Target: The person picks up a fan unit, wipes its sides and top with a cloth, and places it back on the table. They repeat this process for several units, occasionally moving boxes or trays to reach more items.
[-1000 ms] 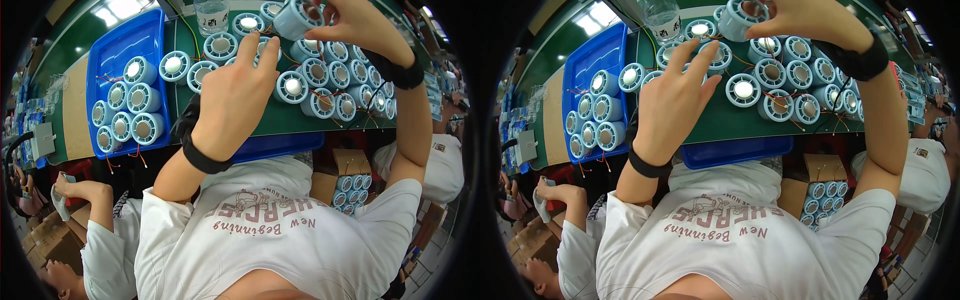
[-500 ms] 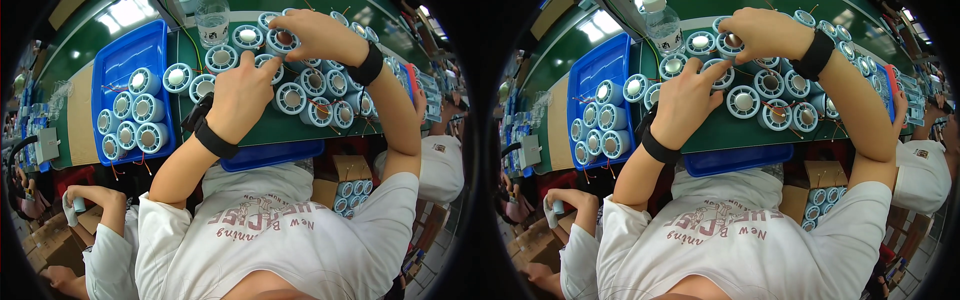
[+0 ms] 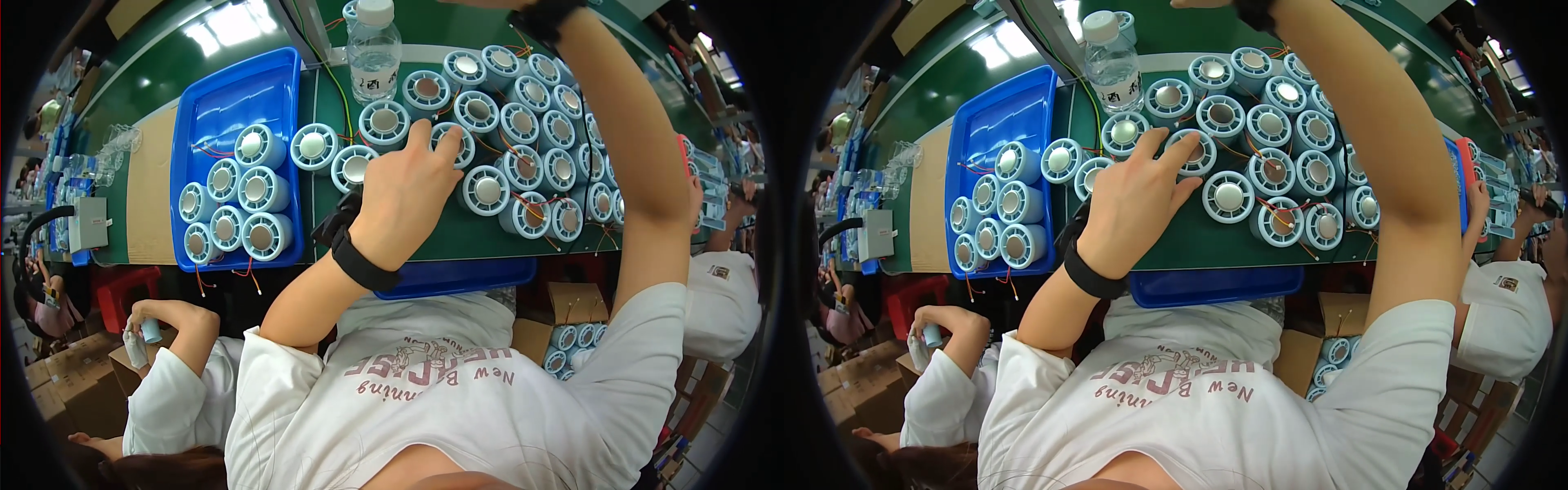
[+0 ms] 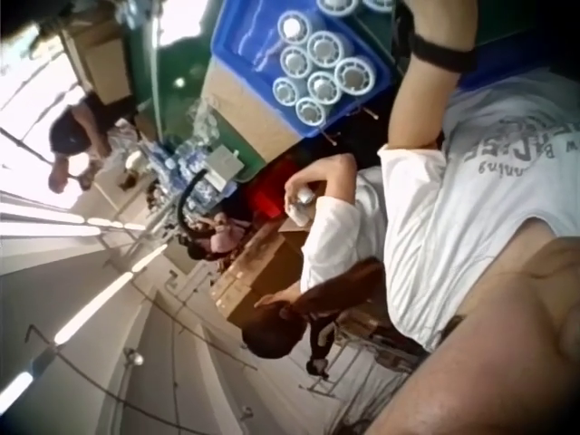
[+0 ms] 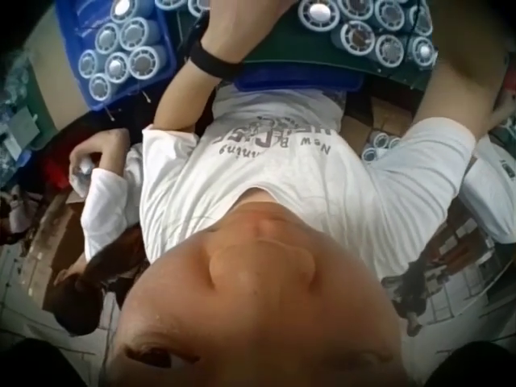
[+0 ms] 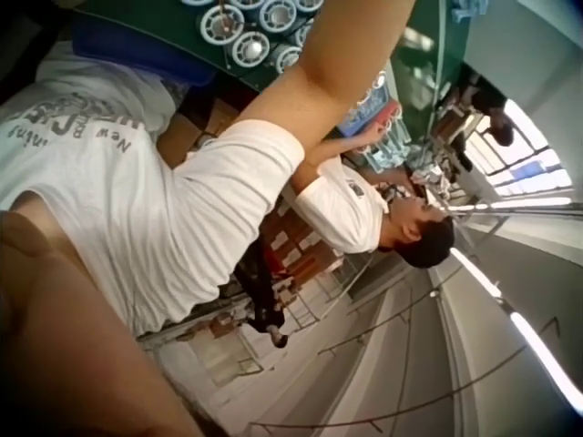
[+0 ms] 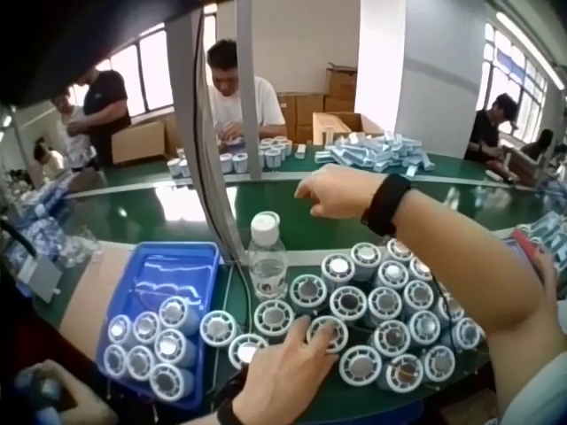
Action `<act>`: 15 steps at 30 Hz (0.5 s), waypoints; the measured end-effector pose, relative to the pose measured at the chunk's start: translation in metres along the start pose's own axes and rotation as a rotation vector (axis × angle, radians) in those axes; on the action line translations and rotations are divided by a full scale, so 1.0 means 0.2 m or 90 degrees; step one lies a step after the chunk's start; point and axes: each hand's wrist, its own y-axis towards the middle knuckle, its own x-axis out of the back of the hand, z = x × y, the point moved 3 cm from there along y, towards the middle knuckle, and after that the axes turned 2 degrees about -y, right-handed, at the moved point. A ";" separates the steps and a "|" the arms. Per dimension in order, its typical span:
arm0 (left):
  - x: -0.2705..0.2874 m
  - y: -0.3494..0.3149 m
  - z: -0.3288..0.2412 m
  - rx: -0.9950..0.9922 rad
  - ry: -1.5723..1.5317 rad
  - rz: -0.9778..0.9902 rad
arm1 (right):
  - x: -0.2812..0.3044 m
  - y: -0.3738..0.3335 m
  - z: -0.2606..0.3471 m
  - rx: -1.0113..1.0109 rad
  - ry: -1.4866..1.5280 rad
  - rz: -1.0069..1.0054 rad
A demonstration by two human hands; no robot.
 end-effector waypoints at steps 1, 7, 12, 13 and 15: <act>0.03 -0.03 0.00 0.017 -0.023 -0.014 | -0.03 0.09 0.03 0.134 -0.017 0.016; 0.15 -0.10 -0.04 -0.062 -0.162 -0.151 | -0.54 0.66 -0.13 0.301 -0.181 0.011; 0.20 -0.17 0.03 -0.022 -0.218 -0.189 | -0.54 0.61 -0.20 0.224 -0.048 -0.045; 0.22 -0.18 0.04 -0.010 -0.241 -0.206 | -0.46 0.56 -0.27 0.222 -0.003 -0.068; 0.25 -0.23 0.07 0.041 -0.276 -0.251 | -0.10 0.21 -0.05 0.113 0.144 0.042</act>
